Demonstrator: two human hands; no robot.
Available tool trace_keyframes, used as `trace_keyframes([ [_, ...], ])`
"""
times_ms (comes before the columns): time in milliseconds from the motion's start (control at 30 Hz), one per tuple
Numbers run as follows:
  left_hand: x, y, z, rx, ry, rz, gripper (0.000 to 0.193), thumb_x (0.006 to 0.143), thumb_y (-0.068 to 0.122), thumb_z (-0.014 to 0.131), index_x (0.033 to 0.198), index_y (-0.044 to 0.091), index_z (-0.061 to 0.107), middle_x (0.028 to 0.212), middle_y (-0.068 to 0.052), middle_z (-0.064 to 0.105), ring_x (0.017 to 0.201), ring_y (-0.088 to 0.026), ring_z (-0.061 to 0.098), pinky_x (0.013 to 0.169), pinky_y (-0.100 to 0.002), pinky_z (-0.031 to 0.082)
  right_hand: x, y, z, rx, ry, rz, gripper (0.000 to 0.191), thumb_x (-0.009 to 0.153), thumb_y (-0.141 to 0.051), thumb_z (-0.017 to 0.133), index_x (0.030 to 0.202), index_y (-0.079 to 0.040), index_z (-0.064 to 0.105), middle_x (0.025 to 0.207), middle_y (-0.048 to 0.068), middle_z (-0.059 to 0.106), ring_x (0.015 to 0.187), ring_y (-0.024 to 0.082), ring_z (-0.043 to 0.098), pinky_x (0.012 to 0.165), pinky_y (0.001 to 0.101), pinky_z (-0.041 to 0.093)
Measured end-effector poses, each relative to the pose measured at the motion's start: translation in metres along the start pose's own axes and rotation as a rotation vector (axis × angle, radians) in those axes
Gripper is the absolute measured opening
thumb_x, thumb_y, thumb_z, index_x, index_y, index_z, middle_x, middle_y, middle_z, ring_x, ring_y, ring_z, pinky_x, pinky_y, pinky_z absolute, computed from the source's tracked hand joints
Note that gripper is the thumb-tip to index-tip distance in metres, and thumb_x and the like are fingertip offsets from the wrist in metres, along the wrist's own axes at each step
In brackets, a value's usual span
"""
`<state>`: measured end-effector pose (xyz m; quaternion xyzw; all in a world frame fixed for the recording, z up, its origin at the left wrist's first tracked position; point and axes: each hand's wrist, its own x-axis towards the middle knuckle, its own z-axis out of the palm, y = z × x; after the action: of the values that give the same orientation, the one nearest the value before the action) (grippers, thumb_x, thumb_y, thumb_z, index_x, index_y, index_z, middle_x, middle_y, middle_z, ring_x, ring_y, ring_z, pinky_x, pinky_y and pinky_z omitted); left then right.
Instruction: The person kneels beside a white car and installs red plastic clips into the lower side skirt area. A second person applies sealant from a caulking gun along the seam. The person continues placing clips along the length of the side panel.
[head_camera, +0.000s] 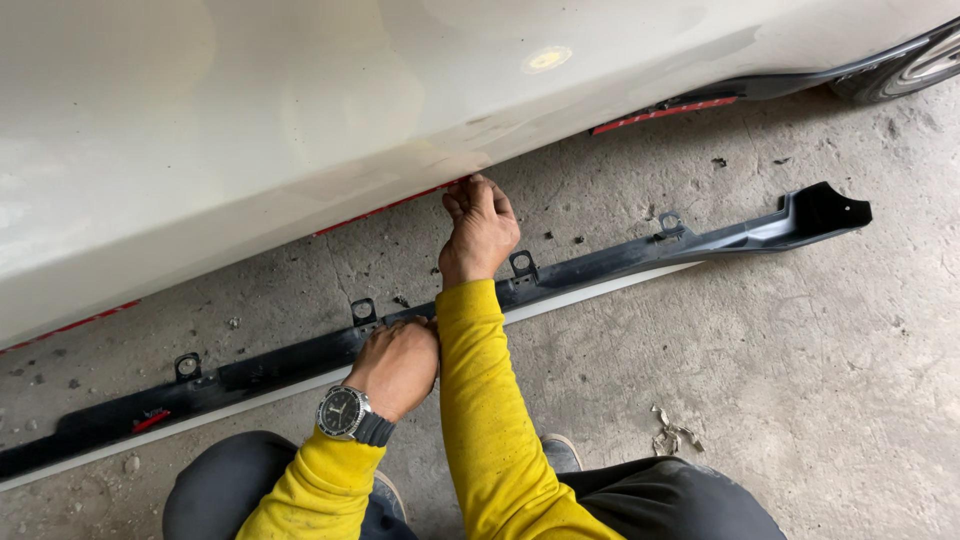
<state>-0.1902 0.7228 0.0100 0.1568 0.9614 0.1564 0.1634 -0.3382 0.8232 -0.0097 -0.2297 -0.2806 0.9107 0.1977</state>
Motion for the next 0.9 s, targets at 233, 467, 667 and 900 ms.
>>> trace_keyframes([
  [233, 0.0033, 0.0008, 0.0031, -0.006, 0.001, 0.006, 0.023, 0.091, 0.003, 0.052, 0.107, 0.000, 0.068, 0.107, -0.024, 0.070, 0.099, -0.038, 0.071, 0.089, -0.048, 0.055, -0.0041, -0.0031, -0.0013, -0.047, -0.040, -0.057, 0.013, 0.093, -0.004, 0.074, 0.097, 0.008, 0.069, 0.081, 0.013, 0.071, 0.067, 0.017, 0.065, 0.063, 0.0279, 0.056],
  [467, 0.0028, 0.0017, 0.0048, 0.023, -0.002, -0.019, 0.021, 0.095, 0.006, 0.050, 0.107, 0.000, 0.067, 0.107, -0.023, 0.071, 0.099, -0.038, 0.071, 0.090, -0.048, 0.055, -0.0029, -0.0028, -0.0017, -0.055, -0.040, -0.045, 0.013, 0.092, -0.004, 0.073, 0.098, 0.007, 0.069, 0.083, 0.013, 0.072, 0.071, 0.018, 0.068, 0.066, 0.0284, 0.058],
  [667, 0.0034, 0.0007, 0.0054, 0.035, 0.010, 0.023, 0.023, 0.092, 0.004, 0.051, 0.108, 0.001, 0.067, 0.110, -0.023, 0.070, 0.102, -0.037, 0.070, 0.090, -0.048, 0.055, 0.0009, 0.0000, -0.0048, -0.040, -0.061, -0.039, 0.012, 0.093, -0.003, 0.072, 0.097, 0.007, 0.068, 0.082, 0.013, 0.072, 0.070, 0.018, 0.068, 0.065, 0.0287, 0.057],
  [900, 0.0026, 0.0026, 0.0027, 0.044, -0.002, 0.025, 0.026, 0.090, 0.002, 0.054, 0.113, 0.001, 0.065, 0.112, -0.022, 0.069, 0.104, -0.037, 0.069, 0.091, -0.048, 0.054, 0.0053, -0.0002, -0.0048, -0.062, -0.026, -0.001, 0.010, 0.092, -0.002, 0.071, 0.096, 0.007, 0.068, 0.081, 0.013, 0.071, 0.068, 0.018, 0.068, 0.064, 0.0287, 0.058],
])
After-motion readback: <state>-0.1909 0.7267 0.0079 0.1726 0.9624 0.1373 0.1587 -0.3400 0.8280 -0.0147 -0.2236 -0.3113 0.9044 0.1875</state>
